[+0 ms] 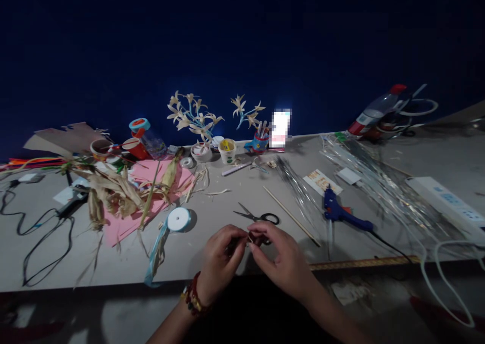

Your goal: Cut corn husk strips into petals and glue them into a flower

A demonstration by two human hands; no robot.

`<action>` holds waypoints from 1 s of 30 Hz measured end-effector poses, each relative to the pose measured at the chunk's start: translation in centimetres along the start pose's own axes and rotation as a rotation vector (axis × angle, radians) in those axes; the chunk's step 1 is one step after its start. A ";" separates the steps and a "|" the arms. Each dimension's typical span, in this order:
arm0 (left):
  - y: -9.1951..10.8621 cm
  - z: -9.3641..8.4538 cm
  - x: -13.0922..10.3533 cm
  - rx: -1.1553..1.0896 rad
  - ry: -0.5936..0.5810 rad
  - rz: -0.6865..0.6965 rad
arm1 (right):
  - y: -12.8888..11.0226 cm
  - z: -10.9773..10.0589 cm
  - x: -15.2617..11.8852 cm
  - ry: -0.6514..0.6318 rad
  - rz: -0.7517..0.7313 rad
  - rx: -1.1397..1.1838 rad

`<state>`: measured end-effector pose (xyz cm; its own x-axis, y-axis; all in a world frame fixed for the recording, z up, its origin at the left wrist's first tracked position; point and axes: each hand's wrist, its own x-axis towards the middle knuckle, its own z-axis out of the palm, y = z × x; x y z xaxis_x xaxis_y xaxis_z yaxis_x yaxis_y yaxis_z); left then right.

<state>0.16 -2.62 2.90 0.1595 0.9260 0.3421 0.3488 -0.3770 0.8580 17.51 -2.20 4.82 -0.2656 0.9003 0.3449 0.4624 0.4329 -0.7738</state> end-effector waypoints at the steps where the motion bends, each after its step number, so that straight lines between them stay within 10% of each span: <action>1: 0.0 0.0 0.0 -0.008 -0.005 -0.009 | 0.0 0.0 0.0 -0.001 -0.029 -0.010; 9: -0.2 0.2 -0.5 -0.306 -0.018 -0.238 | 0.4 -0.2 0.2 0.011 -0.099 -0.003; 20: -1.0 0.0 -0.4 -0.837 -0.029 -0.479 | 1.6 1.4 -0.5 0.070 0.271 0.588; 30: -0.2 0.0 -0.6 -0.653 -0.011 -0.380 | 1.0 0.8 -0.1 0.122 -0.160 0.186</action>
<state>-0.03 -3.12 2.56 0.1480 0.9887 -0.0238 -0.2356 0.0586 0.9701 17.32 -1.93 3.60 -0.2139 0.8249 0.5233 0.2569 0.5643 -0.7846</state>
